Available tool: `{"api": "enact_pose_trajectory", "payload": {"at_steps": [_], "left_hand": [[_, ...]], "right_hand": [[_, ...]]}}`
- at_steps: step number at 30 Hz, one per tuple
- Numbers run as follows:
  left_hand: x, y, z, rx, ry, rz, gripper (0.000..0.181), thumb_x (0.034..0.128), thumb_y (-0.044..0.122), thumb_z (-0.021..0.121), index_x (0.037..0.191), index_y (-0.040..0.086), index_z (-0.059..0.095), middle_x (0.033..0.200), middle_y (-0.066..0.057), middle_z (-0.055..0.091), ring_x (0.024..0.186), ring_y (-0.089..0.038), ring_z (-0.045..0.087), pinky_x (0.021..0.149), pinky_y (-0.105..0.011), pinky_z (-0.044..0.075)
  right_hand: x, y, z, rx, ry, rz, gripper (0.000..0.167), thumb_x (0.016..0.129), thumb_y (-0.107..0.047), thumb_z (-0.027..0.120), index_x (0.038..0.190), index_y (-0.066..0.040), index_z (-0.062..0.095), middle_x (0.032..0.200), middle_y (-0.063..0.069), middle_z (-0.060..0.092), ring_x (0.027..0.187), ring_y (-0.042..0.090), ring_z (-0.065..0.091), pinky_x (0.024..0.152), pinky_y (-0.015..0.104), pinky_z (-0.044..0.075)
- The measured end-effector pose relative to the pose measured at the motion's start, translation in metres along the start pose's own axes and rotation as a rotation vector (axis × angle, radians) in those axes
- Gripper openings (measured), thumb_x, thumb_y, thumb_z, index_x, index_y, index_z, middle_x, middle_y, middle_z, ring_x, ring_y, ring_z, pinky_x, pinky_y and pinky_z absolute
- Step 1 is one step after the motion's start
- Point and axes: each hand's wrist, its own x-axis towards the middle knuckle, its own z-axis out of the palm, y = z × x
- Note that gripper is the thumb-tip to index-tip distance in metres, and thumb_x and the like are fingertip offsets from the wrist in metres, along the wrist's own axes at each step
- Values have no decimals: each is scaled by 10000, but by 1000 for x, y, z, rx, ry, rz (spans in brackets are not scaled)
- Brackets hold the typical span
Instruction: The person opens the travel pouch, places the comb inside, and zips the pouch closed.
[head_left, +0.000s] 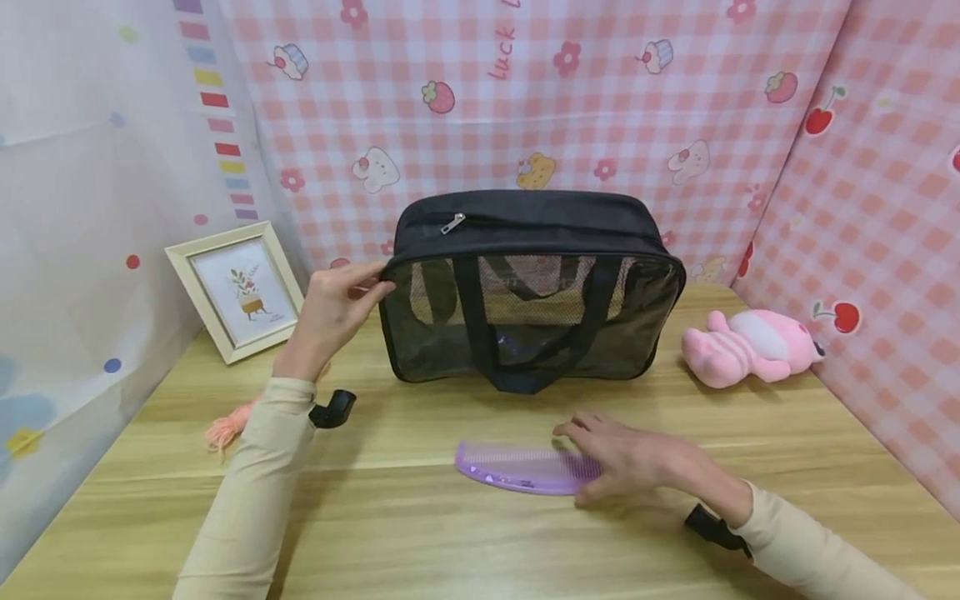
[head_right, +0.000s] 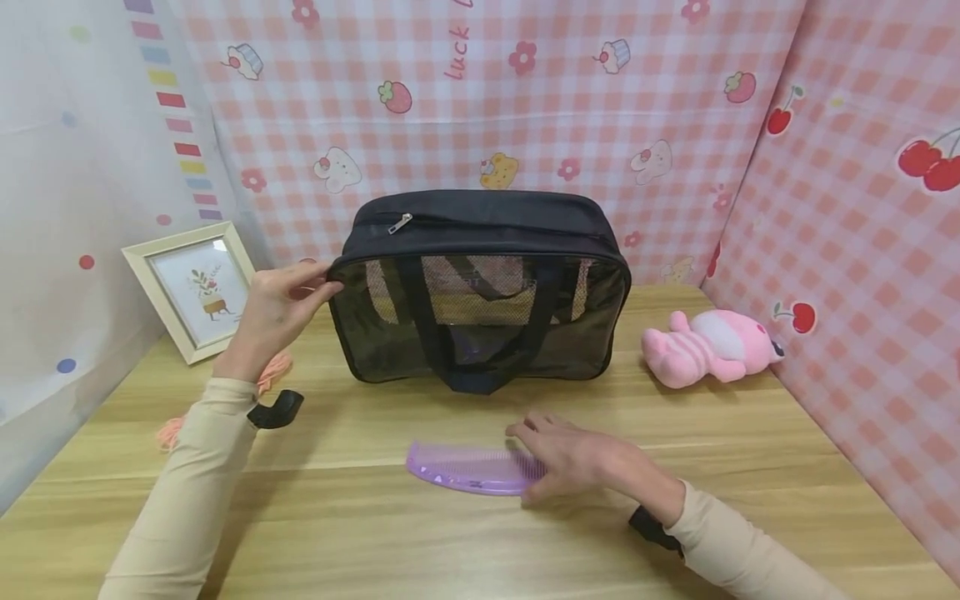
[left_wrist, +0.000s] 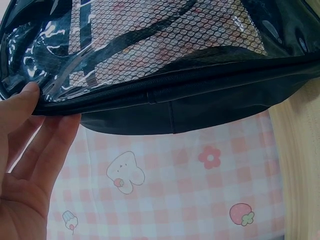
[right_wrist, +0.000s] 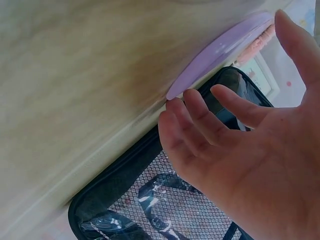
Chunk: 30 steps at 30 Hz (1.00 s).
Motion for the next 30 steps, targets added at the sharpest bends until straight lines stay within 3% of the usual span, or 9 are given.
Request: {"api": "enact_pose_trajectory", "payload": {"at_steps": [21, 30], "left_hand": [[0, 1, 1, -5, 4, -16, 272, 814, -9, 732, 1085, -11, 711, 988, -155, 700, 758, -218, 686, 646, -299, 585], [1, 2, 1, 0, 8, -8, 265, 805, -25, 735, 1069, -25, 713, 988, -167, 697, 749, -223, 688, 639, -293, 586]], "right_hand": [[2, 3, 3, 63, -14, 10, 520, 785, -294, 777, 1191, -128, 498, 1085, -43, 439, 1016, 151, 443, 876, 353, 458], [2, 3, 5, 71, -15, -15, 445, 795, -250, 760, 1143, -100, 528, 1063, -41, 448, 1002, 136, 441, 876, 325, 454]]}}
